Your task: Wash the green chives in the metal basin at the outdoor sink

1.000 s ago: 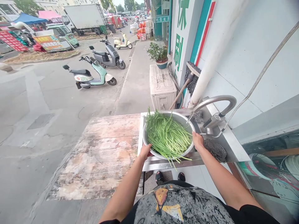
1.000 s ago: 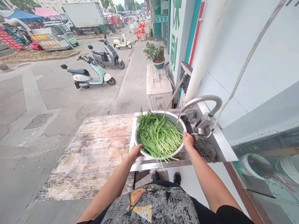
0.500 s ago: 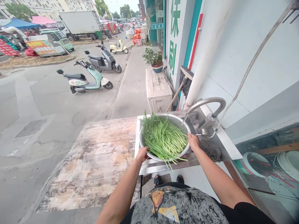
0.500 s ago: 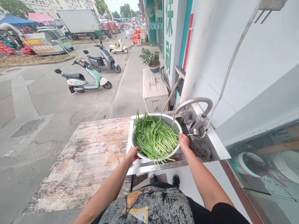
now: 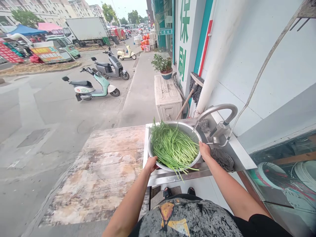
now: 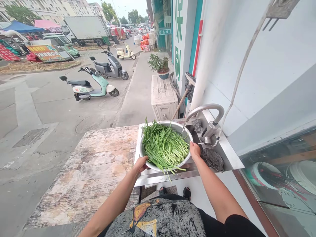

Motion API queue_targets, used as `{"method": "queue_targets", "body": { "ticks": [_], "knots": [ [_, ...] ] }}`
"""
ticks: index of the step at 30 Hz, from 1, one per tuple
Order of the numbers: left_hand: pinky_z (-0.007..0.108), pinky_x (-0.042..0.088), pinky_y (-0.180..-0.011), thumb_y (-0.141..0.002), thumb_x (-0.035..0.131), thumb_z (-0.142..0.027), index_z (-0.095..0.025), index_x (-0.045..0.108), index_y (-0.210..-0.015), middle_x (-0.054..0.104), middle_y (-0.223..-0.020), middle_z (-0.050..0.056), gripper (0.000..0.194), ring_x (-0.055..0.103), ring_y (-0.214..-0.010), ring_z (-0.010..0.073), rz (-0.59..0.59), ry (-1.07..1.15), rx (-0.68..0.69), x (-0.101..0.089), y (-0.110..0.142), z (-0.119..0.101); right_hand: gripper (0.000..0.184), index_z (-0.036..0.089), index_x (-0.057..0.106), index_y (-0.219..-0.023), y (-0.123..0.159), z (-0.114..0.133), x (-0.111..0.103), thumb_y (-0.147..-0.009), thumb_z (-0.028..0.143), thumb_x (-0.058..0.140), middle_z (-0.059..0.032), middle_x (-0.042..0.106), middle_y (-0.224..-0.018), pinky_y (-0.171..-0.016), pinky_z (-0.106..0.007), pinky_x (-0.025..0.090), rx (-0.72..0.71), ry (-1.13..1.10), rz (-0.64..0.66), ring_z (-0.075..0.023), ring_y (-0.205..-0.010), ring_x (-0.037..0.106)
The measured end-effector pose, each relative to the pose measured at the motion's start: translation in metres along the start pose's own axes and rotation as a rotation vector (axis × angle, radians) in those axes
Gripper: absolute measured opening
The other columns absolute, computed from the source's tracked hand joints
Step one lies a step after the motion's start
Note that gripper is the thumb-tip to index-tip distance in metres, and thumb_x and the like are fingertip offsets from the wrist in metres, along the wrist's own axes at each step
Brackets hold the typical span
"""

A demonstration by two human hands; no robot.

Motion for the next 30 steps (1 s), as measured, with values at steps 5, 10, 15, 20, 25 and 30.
{"method": "queue_targets", "body": {
  "ticks": [5,10,15,20,25,30],
  "knots": [
    [0.040,0.058,-0.066,-0.077,0.056,-0.009,-0.016,0.047,-0.115,0.061,-0.070,0.005,0.040,0.068,-0.070,0.0243,-0.004,-0.004,-0.003,0.000,-0.001,0.000,0.049,0.017,0.060,-0.068,-0.002,-0.001,0.000,-0.089,0.051,0.030,-0.0090,0.061,-0.071,-0.057,-0.026,0.030,0.009,0.014,0.014,-0.0191,-0.065,0.051],
    [0.040,0.058,-0.066,-0.076,0.054,-0.008,-0.015,0.048,-0.115,0.061,-0.070,0.006,0.040,0.068,-0.069,0.0242,-0.011,-0.008,-0.010,0.000,0.001,-0.002,0.050,0.017,0.062,-0.071,-0.003,-0.002,0.001,-0.089,0.050,0.030,-0.0099,0.063,-0.074,-0.058,-0.026,0.031,0.015,0.018,0.021,-0.0194,-0.066,0.053],
    [0.039,0.058,-0.065,-0.076,0.053,-0.006,-0.016,0.047,-0.115,0.060,-0.069,0.004,0.041,0.068,-0.067,0.0232,-0.019,-0.012,-0.013,0.001,0.005,-0.004,0.050,0.018,0.060,-0.071,-0.003,-0.003,0.001,-0.089,0.052,0.029,-0.0092,0.063,-0.074,-0.056,-0.026,0.030,0.024,0.020,0.027,-0.0196,-0.065,0.052],
    [0.038,0.058,-0.064,-0.076,0.054,-0.007,-0.017,0.047,-0.115,0.061,-0.070,0.004,0.041,0.068,-0.067,0.0226,-0.020,-0.019,-0.008,0.001,0.004,-0.004,0.048,0.018,0.059,-0.068,-0.003,-0.003,0.001,-0.089,0.051,0.030,-0.0090,0.062,-0.073,-0.056,-0.026,0.030,0.031,0.023,0.024,-0.0191,-0.064,0.051],
    [0.038,0.059,-0.066,-0.076,0.055,-0.009,-0.017,0.047,-0.115,0.062,-0.072,0.005,0.040,0.068,-0.070,0.0231,-0.015,-0.028,-0.012,-0.001,0.000,-0.001,0.048,0.018,0.057,-0.066,-0.001,0.000,0.000,-0.088,0.051,0.030,-0.0082,0.061,-0.070,-0.055,-0.026,0.029,0.032,0.018,0.023,-0.0188,-0.063,0.050],
    [0.038,0.059,-0.067,-0.076,0.059,-0.012,-0.019,0.048,-0.114,0.062,-0.075,0.006,0.040,0.069,-0.071,0.0229,-0.007,-0.029,0.002,-0.002,-0.005,0.002,0.048,0.018,0.058,-0.066,0.002,0.002,-0.002,-0.087,0.051,0.030,-0.0080,0.062,-0.070,-0.056,-0.026,0.030,0.025,0.001,0.027,-0.0187,-0.063,0.050]
  ]
}}
Point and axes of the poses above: each hand's wrist, its own y-axis away from the middle knuckle, its own x-axis out of the palm, z = x × y, the point moved 2 cm from there along -y, towards the middle knuckle
